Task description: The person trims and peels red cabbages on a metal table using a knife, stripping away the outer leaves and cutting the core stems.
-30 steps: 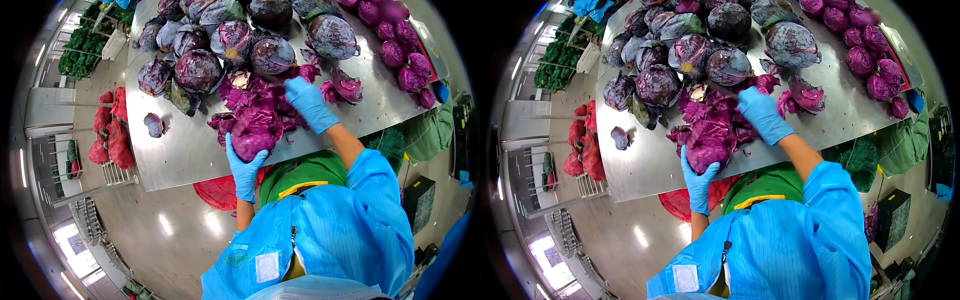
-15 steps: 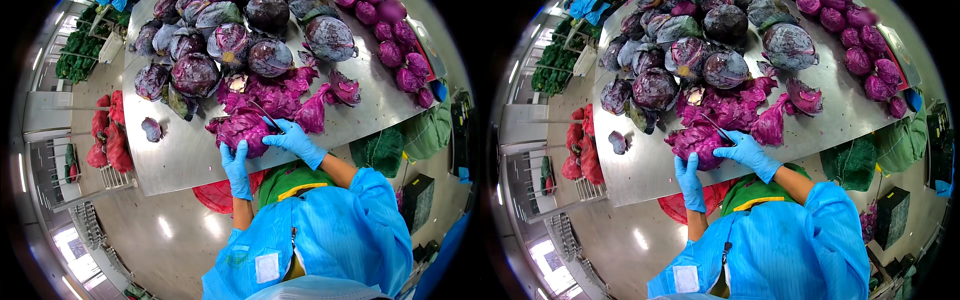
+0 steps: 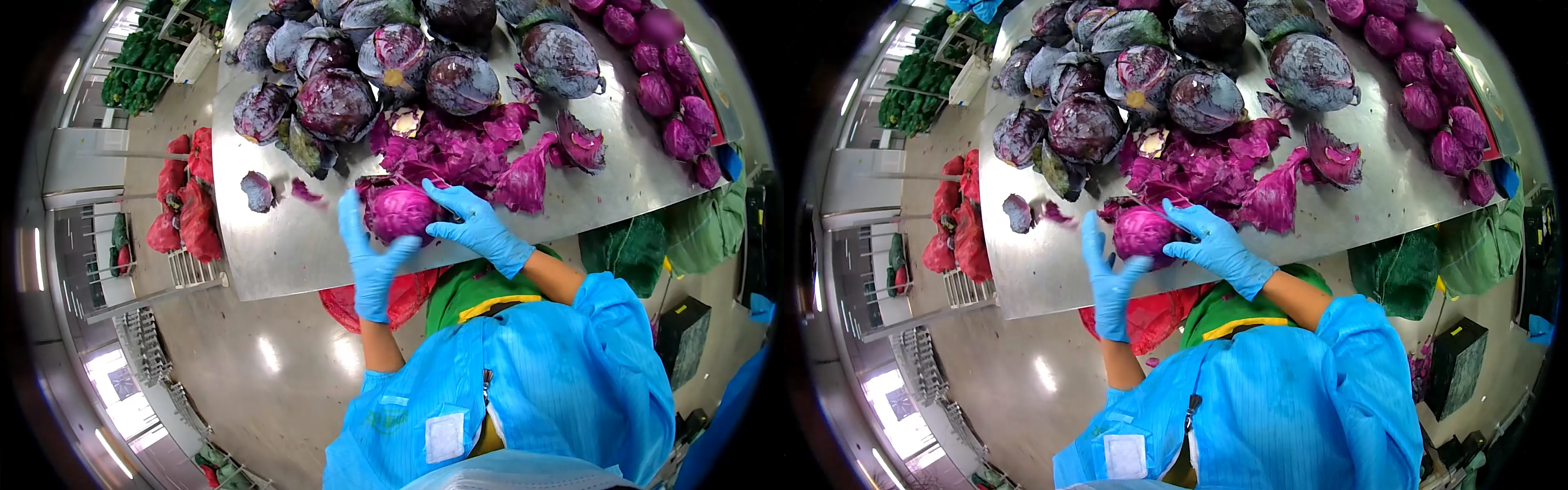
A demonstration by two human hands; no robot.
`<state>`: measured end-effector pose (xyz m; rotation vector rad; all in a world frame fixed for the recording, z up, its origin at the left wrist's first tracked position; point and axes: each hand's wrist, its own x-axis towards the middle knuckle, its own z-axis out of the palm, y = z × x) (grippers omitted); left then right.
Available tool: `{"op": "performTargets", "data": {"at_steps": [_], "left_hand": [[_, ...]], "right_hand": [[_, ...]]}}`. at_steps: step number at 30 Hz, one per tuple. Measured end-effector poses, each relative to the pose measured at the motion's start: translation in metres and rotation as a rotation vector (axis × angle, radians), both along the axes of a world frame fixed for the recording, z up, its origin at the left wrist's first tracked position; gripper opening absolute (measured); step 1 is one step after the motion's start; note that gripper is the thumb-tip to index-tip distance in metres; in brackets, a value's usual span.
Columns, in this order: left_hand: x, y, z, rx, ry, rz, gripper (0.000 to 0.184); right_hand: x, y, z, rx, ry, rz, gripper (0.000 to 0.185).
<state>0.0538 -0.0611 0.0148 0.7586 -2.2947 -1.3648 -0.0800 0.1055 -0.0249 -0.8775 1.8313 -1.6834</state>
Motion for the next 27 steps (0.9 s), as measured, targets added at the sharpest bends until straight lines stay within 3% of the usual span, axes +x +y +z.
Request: {"op": "performTargets", "data": {"at_steps": [1,2,5,6,9,11,13,15,19,20,24,27], "left_hand": [[-0.01,0.01,0.011,-0.371,-0.049,-0.157,0.114],[-0.011,0.013,0.005,-0.321,-0.073,-0.146,0.111],[-0.007,0.01,-0.018,-0.25,0.001,-0.117,0.101],[-0.006,0.01,-0.024,-0.236,0.049,-0.109,0.098],[0.003,0.008,-0.038,-0.04,0.164,0.014,0.088],[0.013,0.001,-0.048,0.053,0.228,0.109,0.085],[0.019,0.002,-0.048,0.357,0.313,0.22,0.093],[0.016,0.014,-0.044,0.617,0.449,0.188,0.099],[0.0,0.031,-0.038,0.852,0.538,0.054,0.107],[-0.002,0.03,-0.044,0.872,0.555,0.038,0.097],[-0.004,0.014,-0.039,0.66,0.372,0.008,0.072],[0.0,0.016,-0.028,0.254,0.205,0.113,0.069]], "right_hand": [[0.002,0.0,-0.001,-0.051,0.041,0.039,0.064],[0.007,-0.003,-0.006,-0.12,0.04,-0.031,0.048],[0.01,0.006,-0.019,0.094,-0.05,-0.025,0.033],[0.012,0.006,-0.022,0.012,0.035,-0.086,0.024],[-0.015,0.022,-0.031,0.129,0.299,-0.206,0.029],[-0.032,0.027,0.005,0.108,0.339,-0.441,0.041],[-0.035,0.031,0.02,0.225,0.255,-0.315,0.049],[-0.033,0.028,0.014,0.11,0.24,-0.197,0.049],[-0.026,0.006,0.021,0.243,-0.697,0.106,0.057],[-0.022,0.004,0.017,0.211,-0.708,0.078,0.056],[-0.007,0.001,0.002,0.177,-0.683,-0.036,0.052],[0.006,-0.003,0.007,0.205,-0.588,-0.12,0.046]]}}
